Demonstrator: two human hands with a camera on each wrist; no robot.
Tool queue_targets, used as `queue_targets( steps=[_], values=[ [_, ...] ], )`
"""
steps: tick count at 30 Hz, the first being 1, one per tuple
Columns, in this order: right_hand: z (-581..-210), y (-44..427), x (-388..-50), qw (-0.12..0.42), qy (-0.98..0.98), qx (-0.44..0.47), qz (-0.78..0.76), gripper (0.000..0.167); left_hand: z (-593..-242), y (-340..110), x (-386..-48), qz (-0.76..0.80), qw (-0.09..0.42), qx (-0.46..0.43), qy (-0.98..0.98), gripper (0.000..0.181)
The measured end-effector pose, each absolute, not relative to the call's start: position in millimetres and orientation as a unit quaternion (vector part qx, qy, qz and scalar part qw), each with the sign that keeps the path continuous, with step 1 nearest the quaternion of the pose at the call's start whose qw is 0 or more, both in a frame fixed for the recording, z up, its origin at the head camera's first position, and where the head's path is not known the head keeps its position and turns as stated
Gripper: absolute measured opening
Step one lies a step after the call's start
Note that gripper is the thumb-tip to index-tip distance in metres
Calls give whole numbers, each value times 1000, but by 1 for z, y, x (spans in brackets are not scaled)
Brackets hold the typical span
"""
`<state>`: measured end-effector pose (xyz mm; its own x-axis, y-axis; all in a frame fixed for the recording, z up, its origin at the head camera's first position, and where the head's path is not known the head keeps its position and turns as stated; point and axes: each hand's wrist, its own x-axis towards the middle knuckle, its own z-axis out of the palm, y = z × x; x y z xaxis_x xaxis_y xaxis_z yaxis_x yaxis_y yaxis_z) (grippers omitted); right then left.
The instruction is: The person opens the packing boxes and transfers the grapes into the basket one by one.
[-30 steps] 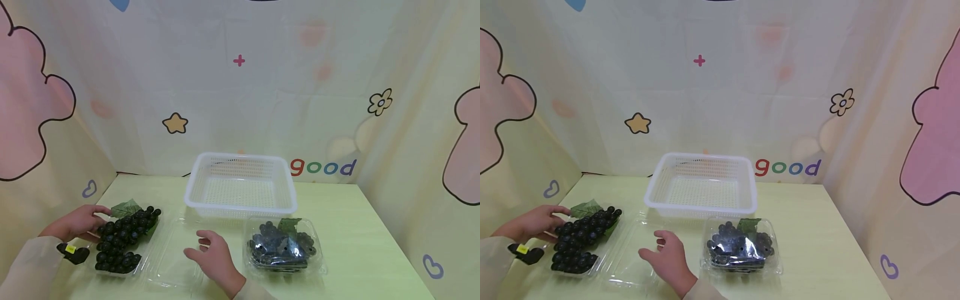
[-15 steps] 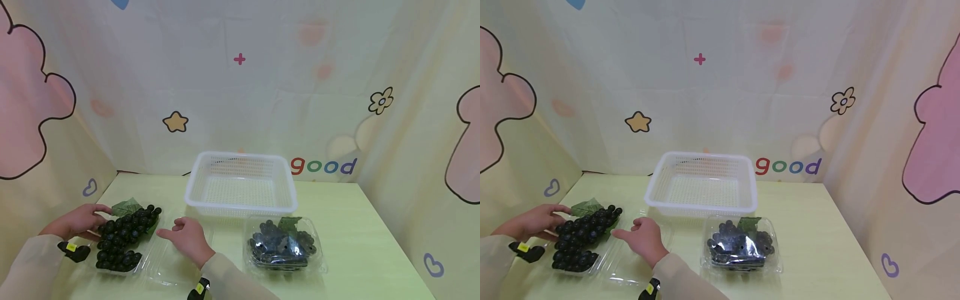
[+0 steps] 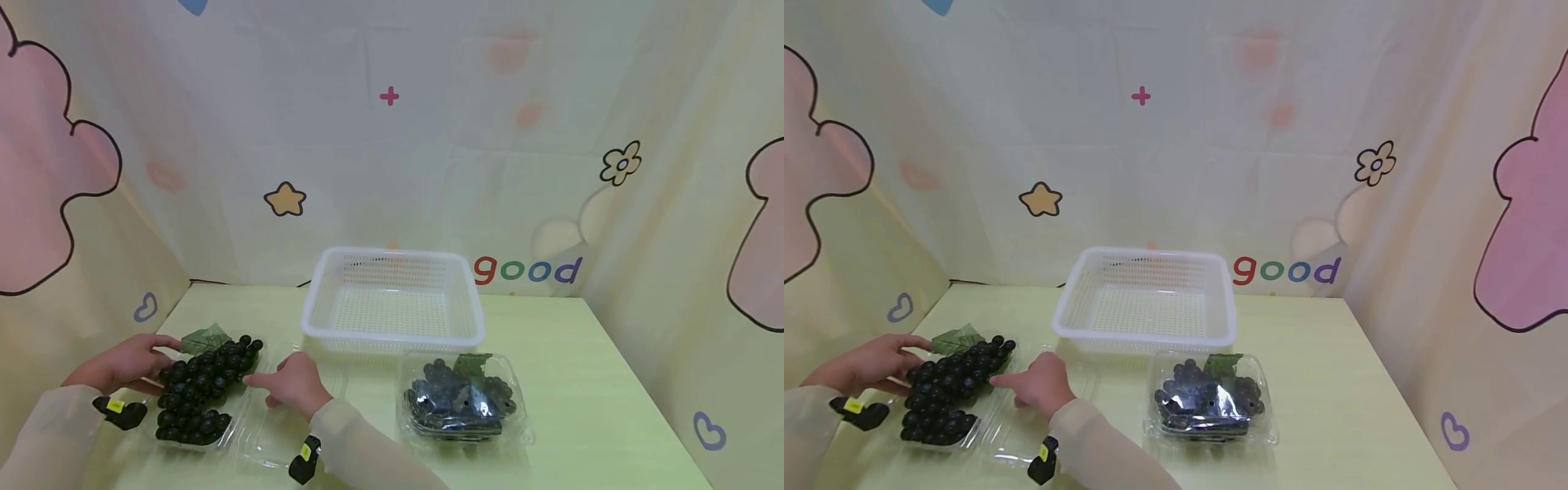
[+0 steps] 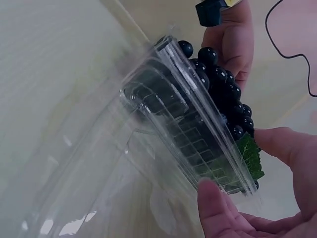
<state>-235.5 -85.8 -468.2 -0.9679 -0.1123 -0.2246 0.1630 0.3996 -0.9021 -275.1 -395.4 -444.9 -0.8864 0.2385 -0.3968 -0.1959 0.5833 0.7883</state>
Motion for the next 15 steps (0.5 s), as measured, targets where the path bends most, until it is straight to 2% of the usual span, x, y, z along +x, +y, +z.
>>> queue_targets(
  steps=[1, 4, 8, 15],
  values=[
    [-470, -87, -236, 125, 832, 11, -541, 59, -445, -395, -275, 456, 239, 14, 857, 46],
    [-473, -91, -238, 118, 853, -3, -509, 68, -445, -394, -274, 455, 238, 11, 858, 47],
    [-475, -96, -238, 110, 875, -15, -472, 56, -446, -393, -275, 457, 242, 16, 856, 45],
    [-475, -98, -239, 98, 889, -35, -447, 60, -448, -392, -277, 457, 235, 12, 858, 46]
  ],
)
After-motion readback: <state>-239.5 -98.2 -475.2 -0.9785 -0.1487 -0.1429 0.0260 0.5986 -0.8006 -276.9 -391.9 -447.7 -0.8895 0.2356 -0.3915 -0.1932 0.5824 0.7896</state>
